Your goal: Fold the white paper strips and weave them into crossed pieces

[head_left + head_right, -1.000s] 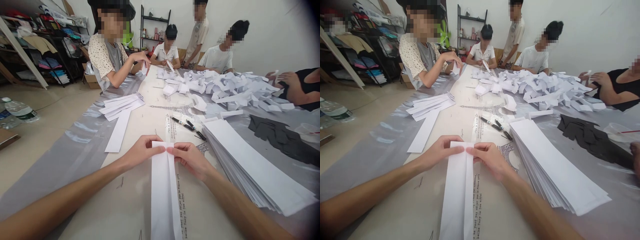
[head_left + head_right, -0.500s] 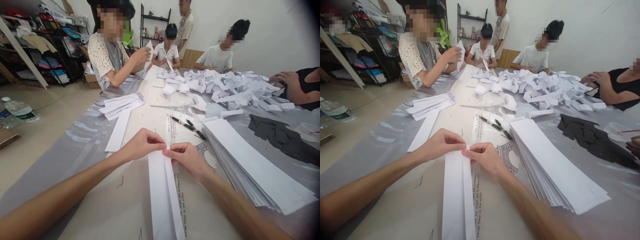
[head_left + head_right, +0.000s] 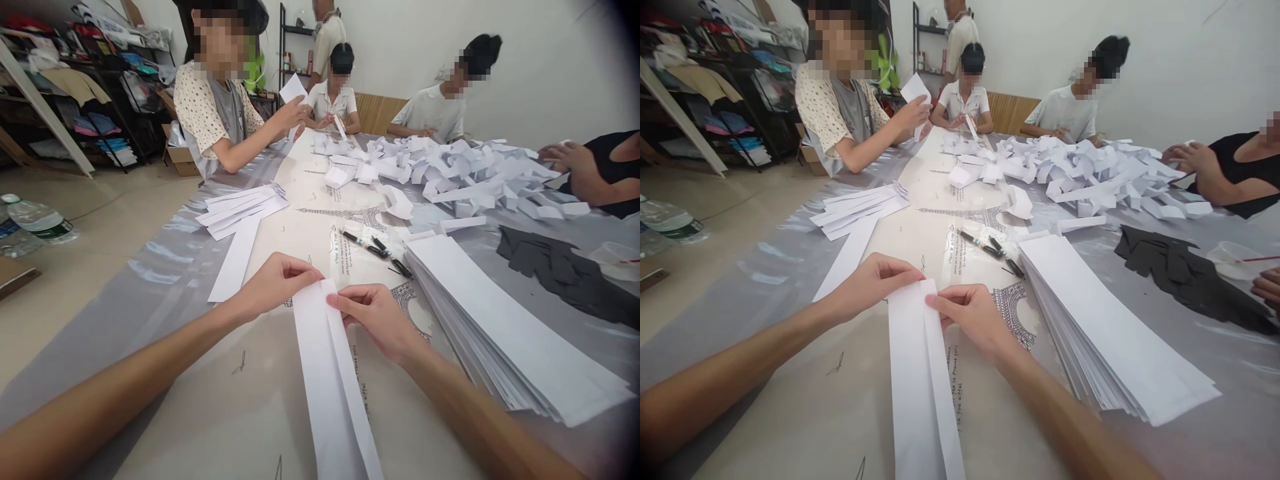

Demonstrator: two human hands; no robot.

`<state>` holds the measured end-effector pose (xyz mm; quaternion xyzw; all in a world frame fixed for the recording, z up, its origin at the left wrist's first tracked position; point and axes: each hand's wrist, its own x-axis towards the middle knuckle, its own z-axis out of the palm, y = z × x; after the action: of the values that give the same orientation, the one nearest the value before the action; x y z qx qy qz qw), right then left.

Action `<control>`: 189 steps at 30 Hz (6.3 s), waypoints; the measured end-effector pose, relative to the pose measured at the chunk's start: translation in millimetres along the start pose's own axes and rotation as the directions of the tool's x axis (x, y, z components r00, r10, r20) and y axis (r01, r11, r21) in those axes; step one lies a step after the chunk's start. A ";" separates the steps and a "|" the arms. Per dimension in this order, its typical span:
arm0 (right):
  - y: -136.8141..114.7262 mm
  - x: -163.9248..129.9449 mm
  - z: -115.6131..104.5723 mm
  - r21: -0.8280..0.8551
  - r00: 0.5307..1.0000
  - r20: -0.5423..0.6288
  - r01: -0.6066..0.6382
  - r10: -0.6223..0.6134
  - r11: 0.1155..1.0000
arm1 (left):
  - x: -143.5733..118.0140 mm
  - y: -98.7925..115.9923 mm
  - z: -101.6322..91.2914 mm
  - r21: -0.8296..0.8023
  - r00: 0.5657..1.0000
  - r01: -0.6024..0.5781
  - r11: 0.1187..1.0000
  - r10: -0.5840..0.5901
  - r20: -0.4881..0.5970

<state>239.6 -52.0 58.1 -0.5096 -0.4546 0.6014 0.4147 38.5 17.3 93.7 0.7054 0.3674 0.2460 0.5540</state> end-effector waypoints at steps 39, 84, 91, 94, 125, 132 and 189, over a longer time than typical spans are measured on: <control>-1.2 -4.3 9.9 -0.260 0.930 -0.156 0.288 -0.334 0.922 | -12.9 -0.9 32.5 0.108 0.968 -0.013 0.994 0.039 -0.247; -9.9 -9.4 7.0 -0.164 0.973 0.068 0.228 -0.220 0.960 | 3.9 3.5 -8.0 -0.148 0.967 0.030 0.989 0.008 0.254; -5.9 -6.4 6.2 -0.174 0.981 0.143 0.158 -0.134 0.972 | 7.5 -3.1 -18.7 -0.036 0.925 0.045 0.998 -0.028 0.379; -5.5 -6.5 4.3 -0.161 0.982 0.150 0.143 -0.119 0.976 | 9.1 -8.7 -20.7 -0.035 0.934 0.035 0.999 -0.021 0.356; -3.0 -1.5 -2.0 -0.230 0.999 0.020 -0.040 0.046 0.972 | 12.7 -40.4 -31.8 -0.096 0.980 -0.019 0.995 0.038 0.196; -1.4 -2.2 -8.9 -0.229 0.986 0.136 -0.068 0.101 0.971 | 11.0 -40.0 -43.4 -0.029 0.991 -0.067 0.997 0.070 0.116; 10.6 17.3 -10.9 -0.502 0.973 0.202 0.199 -0.109 0.842 | 18.1 -51.4 -57.3 0.257 0.958 -0.250 0.933 0.201 0.205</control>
<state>247.6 -36.5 43.0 -0.5124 -0.6721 0.4615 0.2698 -6.3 72.0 58.3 0.8331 0.2647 0.1907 0.4466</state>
